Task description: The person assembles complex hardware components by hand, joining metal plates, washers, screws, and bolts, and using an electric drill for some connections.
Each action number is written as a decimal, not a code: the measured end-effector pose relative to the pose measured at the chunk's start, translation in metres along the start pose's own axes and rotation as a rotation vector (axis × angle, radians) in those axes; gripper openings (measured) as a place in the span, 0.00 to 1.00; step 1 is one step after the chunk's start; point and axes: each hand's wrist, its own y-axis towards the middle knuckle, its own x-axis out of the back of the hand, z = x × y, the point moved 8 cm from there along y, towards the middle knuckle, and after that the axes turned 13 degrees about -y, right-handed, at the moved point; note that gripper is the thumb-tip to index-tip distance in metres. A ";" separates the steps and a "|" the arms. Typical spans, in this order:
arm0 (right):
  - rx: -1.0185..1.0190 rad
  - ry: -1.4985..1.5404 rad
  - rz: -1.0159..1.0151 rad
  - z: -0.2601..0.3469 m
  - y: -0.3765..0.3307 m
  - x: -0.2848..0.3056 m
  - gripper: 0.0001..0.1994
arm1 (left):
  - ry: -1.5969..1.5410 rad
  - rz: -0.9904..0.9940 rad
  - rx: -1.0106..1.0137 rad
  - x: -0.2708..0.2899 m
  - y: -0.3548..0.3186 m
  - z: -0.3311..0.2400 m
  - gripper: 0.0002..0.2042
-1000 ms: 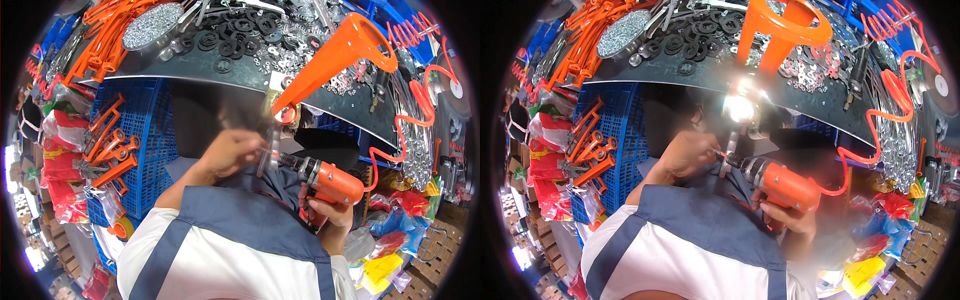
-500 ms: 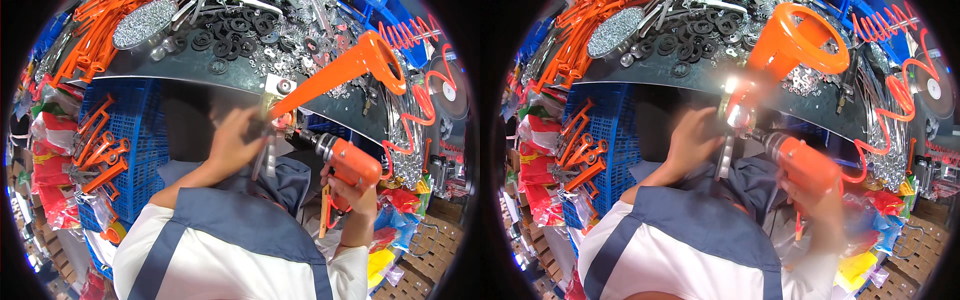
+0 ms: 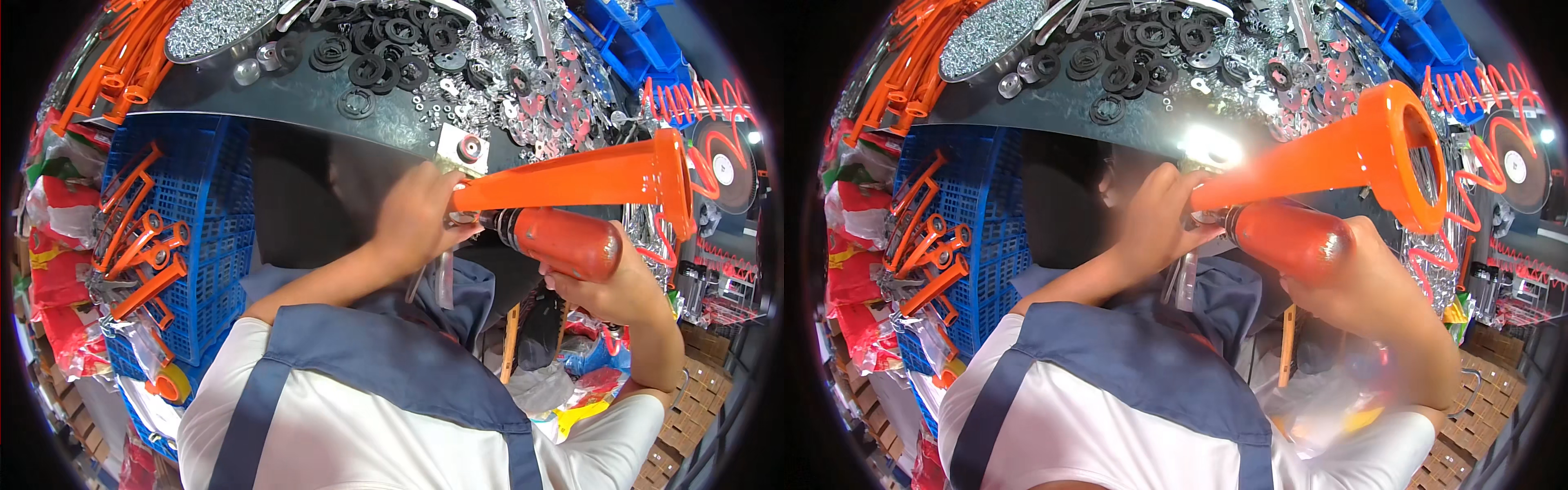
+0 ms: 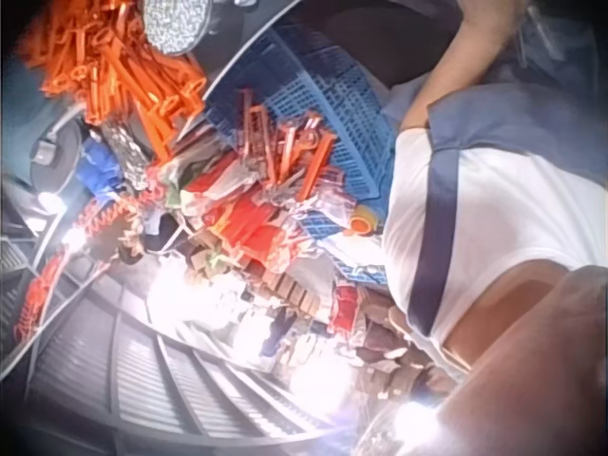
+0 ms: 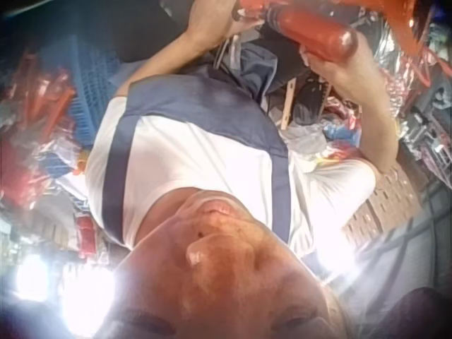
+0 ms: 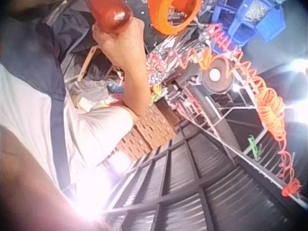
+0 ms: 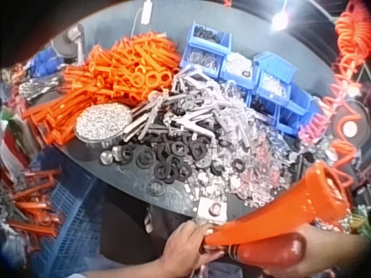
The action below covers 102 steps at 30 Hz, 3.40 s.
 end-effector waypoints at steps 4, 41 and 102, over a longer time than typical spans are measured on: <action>0.065 0.042 -0.178 0.014 0.008 0.014 0.16 | -0.007 -0.004 -0.012 -0.003 -0.001 0.001 0.29; 0.346 0.231 -0.899 -0.109 0.039 -0.086 0.11 | -1.113 0.546 0.226 -0.038 0.042 0.005 0.47; 0.260 -0.034 -0.953 -0.040 0.123 -0.034 0.13 | -0.855 0.077 -0.094 -0.019 0.042 -0.010 0.11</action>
